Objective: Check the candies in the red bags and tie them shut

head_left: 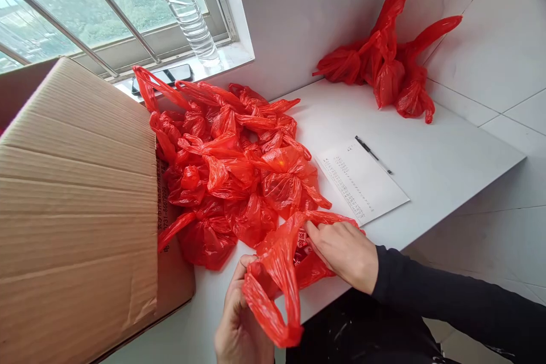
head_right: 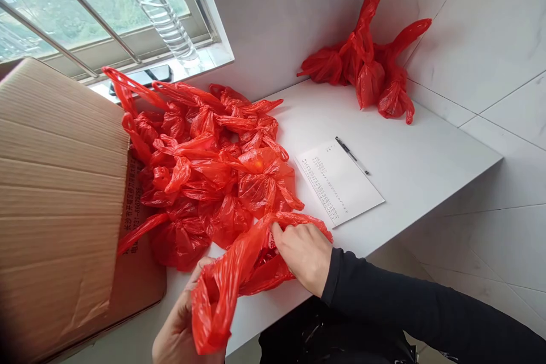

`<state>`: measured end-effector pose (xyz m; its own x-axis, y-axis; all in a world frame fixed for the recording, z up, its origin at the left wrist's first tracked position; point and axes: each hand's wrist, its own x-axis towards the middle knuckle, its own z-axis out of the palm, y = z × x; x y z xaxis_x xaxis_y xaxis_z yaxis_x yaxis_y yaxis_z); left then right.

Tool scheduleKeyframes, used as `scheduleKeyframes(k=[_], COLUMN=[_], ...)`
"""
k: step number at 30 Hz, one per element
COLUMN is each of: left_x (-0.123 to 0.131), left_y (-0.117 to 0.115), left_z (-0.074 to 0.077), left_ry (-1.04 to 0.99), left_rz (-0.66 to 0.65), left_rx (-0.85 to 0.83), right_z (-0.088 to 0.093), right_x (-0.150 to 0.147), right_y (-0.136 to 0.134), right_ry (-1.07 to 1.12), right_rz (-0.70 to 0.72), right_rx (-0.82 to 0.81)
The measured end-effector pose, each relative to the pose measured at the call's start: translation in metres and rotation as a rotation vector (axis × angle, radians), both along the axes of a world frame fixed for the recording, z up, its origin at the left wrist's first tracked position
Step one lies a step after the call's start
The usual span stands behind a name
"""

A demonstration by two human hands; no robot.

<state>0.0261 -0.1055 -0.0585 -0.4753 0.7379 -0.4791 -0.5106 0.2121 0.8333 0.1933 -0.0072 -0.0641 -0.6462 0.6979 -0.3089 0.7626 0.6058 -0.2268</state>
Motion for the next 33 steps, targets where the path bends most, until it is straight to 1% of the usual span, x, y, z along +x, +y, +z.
scheduleKeyframes(k=[2, 3, 5, 7, 9, 11, 13, 15, 17, 19, 21, 25, 29, 31, 33], left_x=[0.005, 0.008, 0.013, 0.014, 0.010, 0.006, 0.004, 0.005, 0.008, 0.012, 0.015, 0.017, 0.018, 0.020, 0.020], left_y=[-0.001, -0.001, 0.000, 0.003, 0.006, 0.009, 0.012, 0.014, 0.016, 0.018, 0.018, 0.016, 0.012, 0.011, 0.011], left_z=[0.004, 0.006, 0.005, 0.000, -0.008, -0.015, -0.017, -0.013, -0.008, -0.002, 0.000, -0.004, -0.008, -0.009, -0.009], left_ry=[-0.051, -0.009, 0.184, 0.389, 0.462, 0.408, 0.315, 0.237, 0.205, 0.224, 0.246, 0.217, 0.198, 0.192, 0.163], left_rz=[-0.118, -0.164, -0.186, -0.188, -0.182, -0.092, 0.047, 0.147, 0.231, 0.319, 0.388, 0.428, 0.474, 0.468, 0.452], left_rx=[0.054, 0.071, 0.053, 0.003, -0.042, -0.070, -0.072, -0.023, 0.010, 0.001, -0.040, -0.089, -0.078, -0.030, 0.028], right_z=[-0.001, -0.002, -0.006, -0.009, -0.010, -0.009, -0.007, -0.004, -0.001, 0.003, 0.006, 0.005, -0.003, -0.007, -0.011], right_x=[0.001, 0.001, 0.002, 0.002, 0.003, 0.004, 0.005, 0.008, 0.010, 0.012, 0.013, 0.003, -0.020, -0.031, -0.039], right_y=[0.000, 0.000, 0.001, 0.003, 0.004, 0.005, 0.005, 0.005, 0.004, 0.003, 0.001, -0.003, -0.005, -0.004, -0.003], right_ry=[0.018, 0.025, 0.038, 0.056, 0.066, 0.057, 0.047, 0.056, 0.068, 0.059, 0.037, 0.028, 0.067, 0.078, 0.084], right_rz=[0.003, 0.007, 0.023, 0.042, 0.055, 0.047, 0.029, 0.017, 0.029, 0.057, 0.106, 0.202, 0.150, 0.133, 0.146], right_rx=[0.018, 0.028, 0.046, 0.053, 0.041, 0.028, 0.020, 0.027, 0.030, 0.022, 0.006, 0.012, 0.004, -0.001, -0.008])
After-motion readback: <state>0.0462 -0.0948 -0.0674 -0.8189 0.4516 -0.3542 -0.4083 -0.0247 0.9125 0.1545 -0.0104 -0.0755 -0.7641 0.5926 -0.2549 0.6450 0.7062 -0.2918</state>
